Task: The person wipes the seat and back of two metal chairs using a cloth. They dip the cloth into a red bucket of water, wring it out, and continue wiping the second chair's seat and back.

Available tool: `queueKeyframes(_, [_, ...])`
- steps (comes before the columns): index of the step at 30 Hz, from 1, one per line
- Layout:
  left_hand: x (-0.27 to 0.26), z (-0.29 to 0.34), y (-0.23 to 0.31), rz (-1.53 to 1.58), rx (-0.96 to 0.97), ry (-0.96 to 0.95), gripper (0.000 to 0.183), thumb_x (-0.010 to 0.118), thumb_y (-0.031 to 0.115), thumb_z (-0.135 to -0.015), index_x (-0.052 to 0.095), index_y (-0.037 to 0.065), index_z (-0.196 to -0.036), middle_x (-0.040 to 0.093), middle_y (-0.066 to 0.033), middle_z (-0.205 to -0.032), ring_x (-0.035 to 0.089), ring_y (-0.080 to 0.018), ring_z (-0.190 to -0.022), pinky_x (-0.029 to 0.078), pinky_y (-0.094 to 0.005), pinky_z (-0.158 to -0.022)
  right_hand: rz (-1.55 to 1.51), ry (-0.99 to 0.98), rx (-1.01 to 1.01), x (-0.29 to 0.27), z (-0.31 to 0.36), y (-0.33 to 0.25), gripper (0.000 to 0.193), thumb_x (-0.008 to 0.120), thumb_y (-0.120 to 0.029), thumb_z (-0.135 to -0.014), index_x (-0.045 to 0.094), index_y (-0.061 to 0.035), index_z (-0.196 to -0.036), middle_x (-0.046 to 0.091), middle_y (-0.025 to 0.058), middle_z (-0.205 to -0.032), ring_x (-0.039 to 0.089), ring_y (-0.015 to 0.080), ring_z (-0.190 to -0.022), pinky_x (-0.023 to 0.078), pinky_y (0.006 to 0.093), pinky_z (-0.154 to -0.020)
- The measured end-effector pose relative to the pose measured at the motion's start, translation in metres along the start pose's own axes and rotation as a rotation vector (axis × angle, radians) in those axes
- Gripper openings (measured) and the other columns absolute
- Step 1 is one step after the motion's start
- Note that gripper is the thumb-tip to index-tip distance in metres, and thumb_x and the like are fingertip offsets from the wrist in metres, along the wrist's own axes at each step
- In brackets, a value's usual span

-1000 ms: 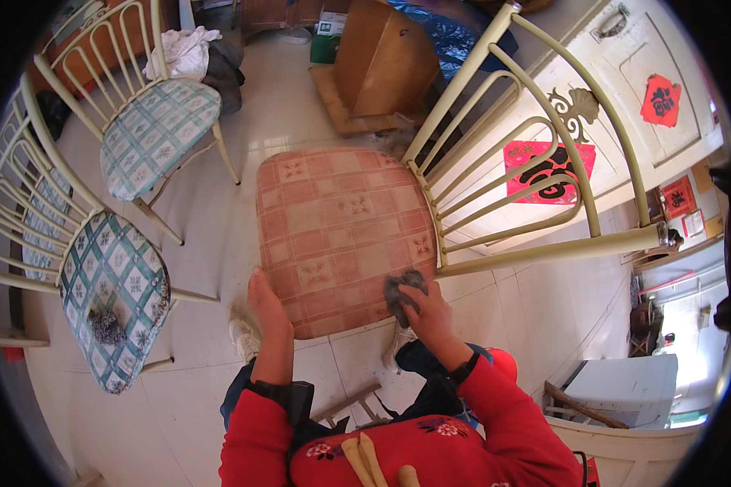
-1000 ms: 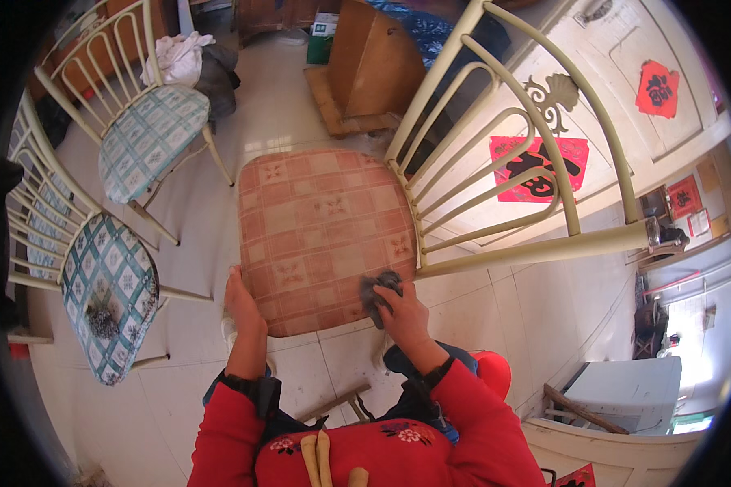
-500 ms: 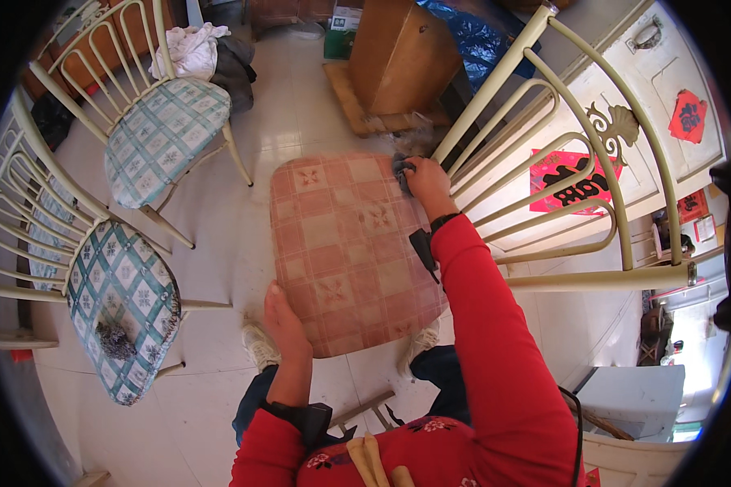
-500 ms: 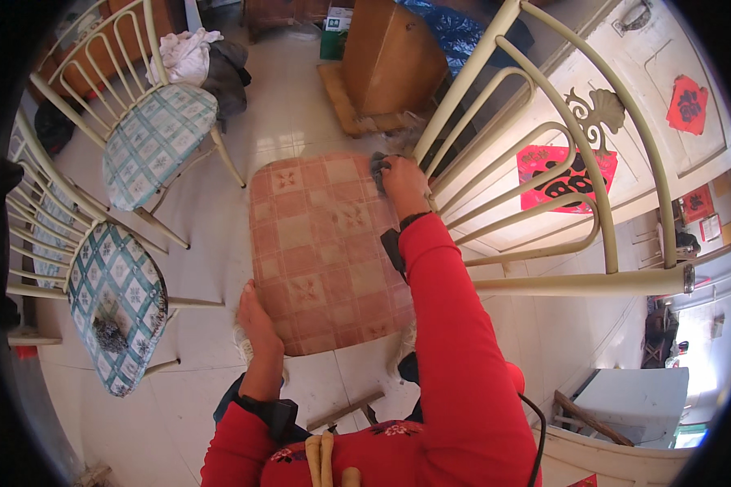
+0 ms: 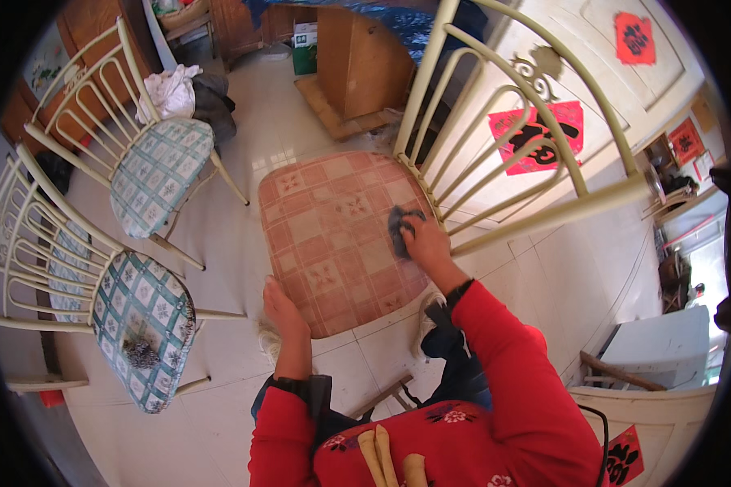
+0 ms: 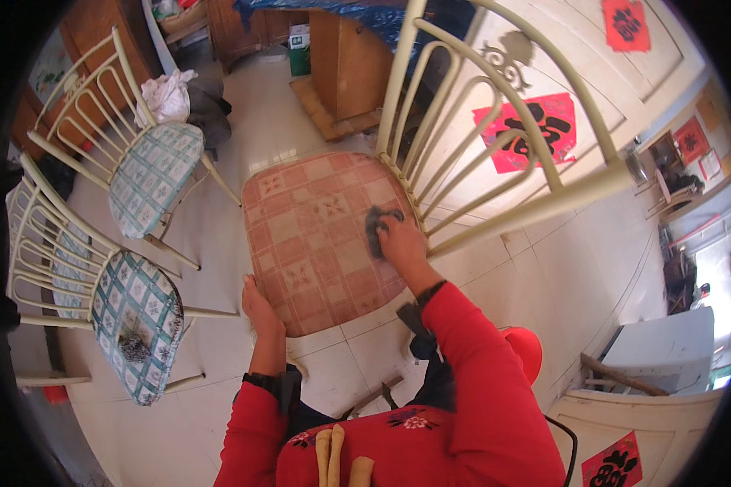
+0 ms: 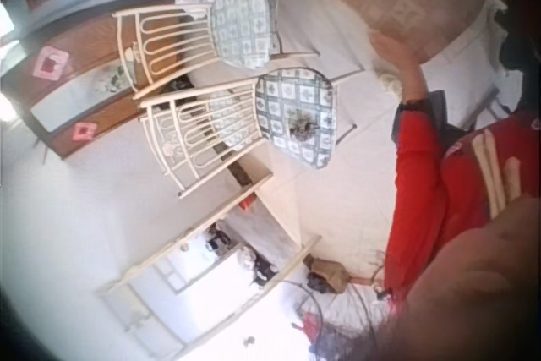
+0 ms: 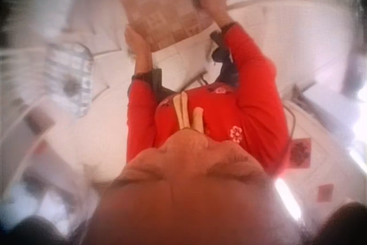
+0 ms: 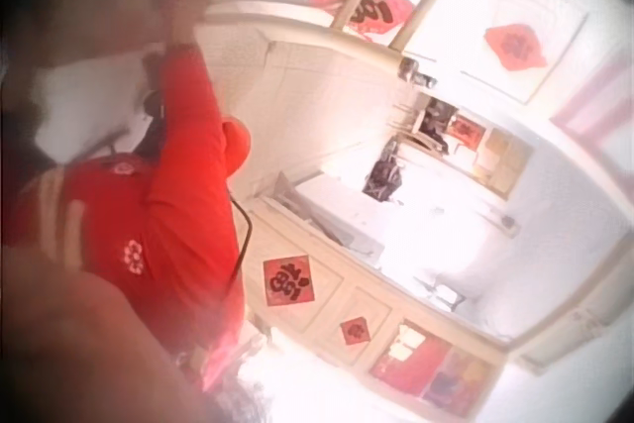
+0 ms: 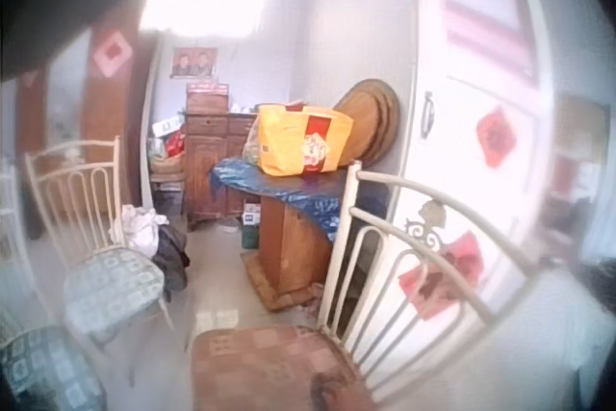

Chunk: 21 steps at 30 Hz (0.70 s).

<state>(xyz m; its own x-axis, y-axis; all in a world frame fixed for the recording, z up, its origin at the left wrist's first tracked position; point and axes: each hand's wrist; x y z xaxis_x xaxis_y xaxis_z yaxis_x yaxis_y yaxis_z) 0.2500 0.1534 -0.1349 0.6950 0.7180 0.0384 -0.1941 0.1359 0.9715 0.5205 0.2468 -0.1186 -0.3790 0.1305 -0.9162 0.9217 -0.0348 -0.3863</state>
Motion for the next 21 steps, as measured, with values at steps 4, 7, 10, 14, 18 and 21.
queueKeyframes(4, [-0.004, -0.006, -0.007, 0.086, -0.028, -0.055, 0.054, 0.044, 0.041, -0.097, 0.055, -0.007, -0.119, 0.056, -0.0142, -0.120, 0.052, -0.0226, -0.109, 0.040, -0.0353, -0.096, -0.074, -0.045, 0.014, -0.013, 0.088, 0.006, 0.028, 0.062, -0.030, -0.085, 0.062, -0.0227, -0.112, 0.055, 0.0155, -0.109, 0.063, 0.0374, -0.086, 0.052, 0.0469, -0.072])
queueKeyframes(7, [-0.006, -0.004, -0.004, 0.139, -0.046, -0.061, 0.052, 0.045, 0.041, -0.097, 0.056, -0.005, -0.117, 0.057, -0.0136, -0.118, 0.052, -0.0236, -0.107, 0.040, -0.0364, -0.094, -0.069, -0.116, -0.001, -0.018, 0.130, 0.005, 0.028, 0.062, -0.030, -0.084, 0.061, -0.0233, -0.112, 0.053, 0.0156, -0.112, 0.063, 0.0372, -0.085, 0.052, 0.0472, -0.071])
queueKeyframes(10, [-0.018, 0.016, 0.006, 0.052, -0.063, -0.004, 0.050, 0.047, 0.042, -0.096, 0.056, -0.002, -0.119, 0.057, -0.0128, -0.119, 0.052, -0.0250, -0.107, 0.040, -0.0361, -0.093, -0.105, -0.147, -0.031, -0.014, 0.159, 0.009, 0.028, 0.063, -0.029, -0.084, 0.061, -0.0231, -0.111, 0.054, 0.0164, -0.110, 0.063, 0.0373, -0.083, 0.052, 0.0476, -0.070])
queueKeyframes(14, [-0.050, 0.069, 0.024, -0.040, -0.073, -0.052, 0.050, 0.048, 0.043, -0.096, 0.055, 0.003, -0.124, 0.058, -0.0106, -0.121, 0.054, -0.0225, -0.108, 0.041, -0.0348, -0.092, -0.178, -0.181, -0.142, 0.003, 0.186, 0.019, 0.026, 0.064, -0.029, -0.082, 0.065, -0.0210, -0.107, 0.062, 0.0155, -0.098, 0.064, 0.0341, -0.080, 0.052, 0.0478, -0.070])
queueKeyframes(18, [-0.085, 0.121, 0.044, -0.099, -0.107, -0.221, 0.050, 0.049, 0.042, -0.096, 0.052, 0.005, -0.129, 0.061, -0.0093, -0.119, 0.059, -0.0215, -0.105, 0.045, -0.0328, -0.087, -0.721, -0.524, -0.148, 0.009, 0.214, 0.025, 0.031, 0.060, -0.036, -0.084, 0.065, -0.0162, -0.108, 0.069, 0.0142, -0.085, 0.065, 0.0292, -0.078, 0.051, 0.0422, -0.069])
queueKeyframes(21, [-0.096, 0.154, 0.063, -0.115, -0.137, -0.348, 0.047, 0.052, 0.038, -0.095, 0.052, 0.005, -0.129, 0.063, -0.0091, -0.116, 0.061, -0.0208, -0.103, 0.048, -0.0318, -0.084, -1.467, -0.901, 0.248, -0.010, 0.210, 0.032, 0.037, 0.055, -0.035, -0.087, 0.061, -0.0082, -0.112, 0.067, 0.0122, -0.092, 0.063, 0.0267, -0.079, 0.050, 0.0400, -0.070])
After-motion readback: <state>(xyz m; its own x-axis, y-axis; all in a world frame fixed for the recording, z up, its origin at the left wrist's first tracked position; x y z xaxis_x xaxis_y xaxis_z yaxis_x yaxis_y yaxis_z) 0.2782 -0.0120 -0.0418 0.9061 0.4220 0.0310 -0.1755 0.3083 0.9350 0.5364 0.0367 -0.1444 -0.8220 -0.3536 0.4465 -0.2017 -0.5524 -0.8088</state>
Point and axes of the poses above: each hand's wrist, its own z-axis away from the middle knuckle, its own x-axis out of the palm, y = z × x
